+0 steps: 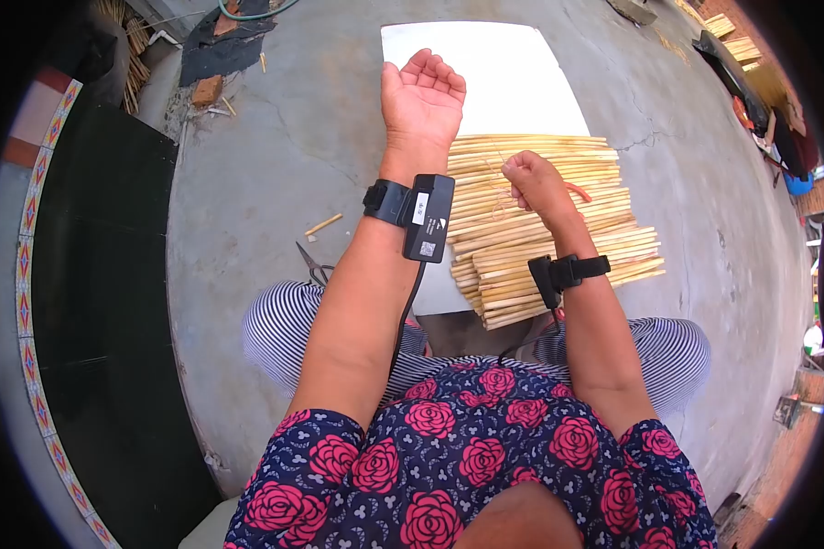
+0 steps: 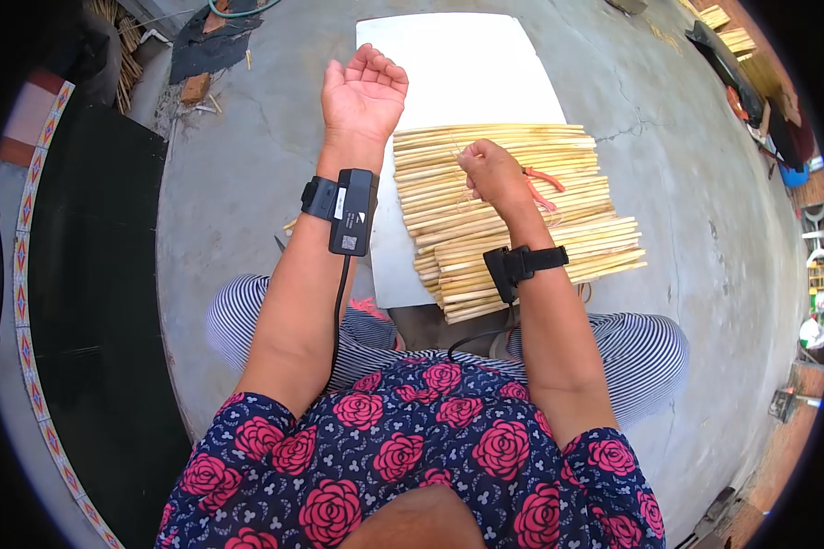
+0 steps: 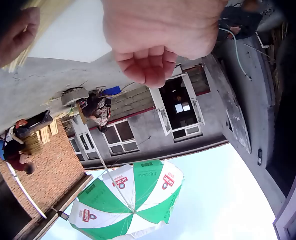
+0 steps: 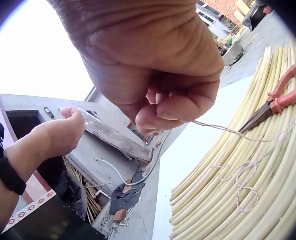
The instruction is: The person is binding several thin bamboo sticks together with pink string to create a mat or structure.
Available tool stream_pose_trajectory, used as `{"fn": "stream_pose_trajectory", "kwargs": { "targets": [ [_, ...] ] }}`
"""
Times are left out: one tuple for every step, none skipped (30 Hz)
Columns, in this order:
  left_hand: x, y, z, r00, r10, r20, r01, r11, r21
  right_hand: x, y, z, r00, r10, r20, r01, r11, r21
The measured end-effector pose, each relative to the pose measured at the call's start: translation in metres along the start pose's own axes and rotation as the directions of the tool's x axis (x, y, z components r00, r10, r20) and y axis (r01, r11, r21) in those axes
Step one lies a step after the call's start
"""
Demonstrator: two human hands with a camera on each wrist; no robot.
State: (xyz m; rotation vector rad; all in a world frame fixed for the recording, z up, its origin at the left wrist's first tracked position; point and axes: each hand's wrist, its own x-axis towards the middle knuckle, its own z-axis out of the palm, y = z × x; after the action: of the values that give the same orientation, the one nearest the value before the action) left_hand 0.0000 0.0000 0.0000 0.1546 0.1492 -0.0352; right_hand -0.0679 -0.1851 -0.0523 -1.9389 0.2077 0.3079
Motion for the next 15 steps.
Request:
{"fn": "stream_pose_trajectory", "kwargs": {
  "targets": [
    [0.0,-0.002,-0.002,1.0,0.019,-0.024,-0.019,1.0,-0.009,-0.003,-0.005,0.001,1.0,-0.009,0.007,0.009,1.0,0.022],
    [0.0,-0.003,-0.005,0.998,0.037,-0.049,-0.038,0.999,-0.019,-0.004,-0.008,0.003,1.0,-0.018,0.014,0.017,0.999,0.042],
    [-0.03,0.0,-0.003,0.996,0.048,-0.079,-0.048,0.999,0.0,-0.038,-0.009,0.009,0.999,-0.025,0.03,0.023,0.997,0.079],
    [-0.034,0.002,-0.008,0.994,0.057,-0.096,-0.058,0.998,-0.001,-0.044,-0.009,0.011,0.998,-0.043,0.037,0.039,0.994,0.099],
    [-0.036,-0.001,-0.011,0.992,0.065,-0.11,-0.067,0.998,-0.016,-0.051,-0.009,0.008,0.997,-0.062,0.04,0.057,0.993,0.104],
    [-0.036,-0.003,-0.005,0.982,0.07,-0.174,-0.074,0.997,-0.018,-0.058,-0.021,0.0,0.998,-0.023,0.057,0.018,0.997,0.074],
    [-0.039,-0.005,-0.004,0.982,0.071,-0.178,-0.074,0.997,-0.01,-0.062,-0.023,-0.002,0.997,-0.045,0.065,0.038,0.993,0.109],
    [-0.043,-0.007,-0.005,0.981,0.071,-0.181,-0.073,0.997,-0.006,-0.067,-0.024,-0.005,0.995,-0.066,0.071,0.056,0.988,0.141],
    [-0.046,-0.009,-0.004,0.98,0.072,-0.188,-0.073,0.997,-0.001,-0.071,-0.027,-0.008,0.993,-0.086,0.079,0.071,0.982,0.173],
    [-0.049,-0.009,-0.004,0.981,0.079,-0.177,-0.079,0.997,0.006,-0.074,-0.029,-0.011,0.992,-0.094,0.085,0.075,0.977,0.198],
    [-0.053,-0.009,-0.006,0.982,0.084,-0.168,-0.082,0.996,0.017,-0.08,-0.031,-0.013,0.989,-0.106,0.104,0.084,0.977,0.197],
    [-0.057,-0.012,-0.009,0.983,0.082,-0.164,-0.078,0.997,0.027,-0.088,-0.031,-0.015,0.987,-0.112,0.118,0.088,0.977,0.194],
    [-0.058,-0.013,-0.012,0.98,0.085,-0.181,-0.077,0.996,0.051,-0.096,-0.031,-0.02,0.985,-0.117,0.126,0.092,0.978,0.188],
    [-0.058,-0.012,-0.013,0.977,0.088,-0.193,-0.075,0.995,0.073,-0.104,-0.03,-0.023,0.99,-0.093,0.105,0.073,0.982,0.174],
    [-0.06,-0.012,-0.016,0.973,0.093,-0.213,-0.075,0.993,0.091,-0.108,-0.026,-0.029,0.994,-0.09,0.067,0.078,0.982,0.173]
  ]
}}
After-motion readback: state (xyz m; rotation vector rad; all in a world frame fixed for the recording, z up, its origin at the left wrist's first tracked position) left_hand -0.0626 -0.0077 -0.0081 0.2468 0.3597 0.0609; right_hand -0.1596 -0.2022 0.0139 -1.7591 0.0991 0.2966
